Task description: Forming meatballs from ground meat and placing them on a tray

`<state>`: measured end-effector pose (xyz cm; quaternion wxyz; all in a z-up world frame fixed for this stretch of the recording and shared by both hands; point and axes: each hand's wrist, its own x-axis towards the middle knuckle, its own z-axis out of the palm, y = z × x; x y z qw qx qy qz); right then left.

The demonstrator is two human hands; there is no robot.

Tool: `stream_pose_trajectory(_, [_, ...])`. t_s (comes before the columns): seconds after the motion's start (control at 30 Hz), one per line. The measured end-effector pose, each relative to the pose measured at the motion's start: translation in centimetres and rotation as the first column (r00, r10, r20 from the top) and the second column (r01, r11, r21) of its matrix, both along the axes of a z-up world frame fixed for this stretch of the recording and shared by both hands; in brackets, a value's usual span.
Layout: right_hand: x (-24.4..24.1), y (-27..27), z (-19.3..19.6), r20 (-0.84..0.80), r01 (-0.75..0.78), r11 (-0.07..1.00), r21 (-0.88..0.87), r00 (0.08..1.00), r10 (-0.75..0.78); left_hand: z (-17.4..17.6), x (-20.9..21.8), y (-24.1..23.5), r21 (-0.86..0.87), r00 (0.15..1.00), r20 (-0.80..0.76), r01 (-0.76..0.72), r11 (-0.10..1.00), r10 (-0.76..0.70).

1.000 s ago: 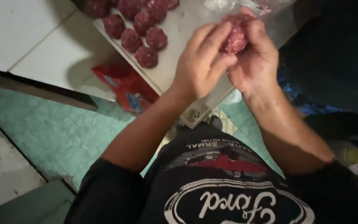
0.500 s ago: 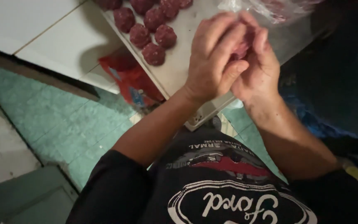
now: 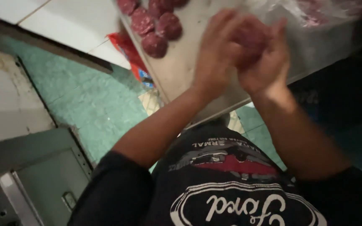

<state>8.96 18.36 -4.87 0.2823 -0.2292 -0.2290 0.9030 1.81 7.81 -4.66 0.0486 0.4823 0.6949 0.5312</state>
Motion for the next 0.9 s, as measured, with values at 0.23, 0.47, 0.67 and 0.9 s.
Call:
stream_pose_trajectory(0.23, [-0.8, 1.3, 2.6, -0.101, -0.191, 0.919, 0.345, 0.966, 0.239, 1.5, -1.4, 1.8, 0.230, 0.329, 0.938, -0.355, 0.906, -0.110])
stream_pose_trajectory(0.47, [-1.3, 3.6, 1.9, 0.142, -0.238, 0.970, -0.043, 0.960, 0.242, 4.9, -2.7, -1.0, 0.062, 0.975, 0.162, -0.163, 0.985, 0.151])
stream_pose_trajectory(0.67, [-1.2, 4.4, -1.2, 0.133, -0.213, 0.920, 0.328, 0.975, 0.178, 1.9, -2.3, 0.3, -0.256, 0.972, -0.233, -0.027, 0.966, -0.035])
stream_pose_trajectory(0.9, [0.0, 5.2, -1.5, 0.319, -0.326, 0.855, 0.404, 0.926, 0.203, 3.1, -2.7, 2.5, -0.229, 0.996, -0.060, 0.052, 0.972, -0.068])
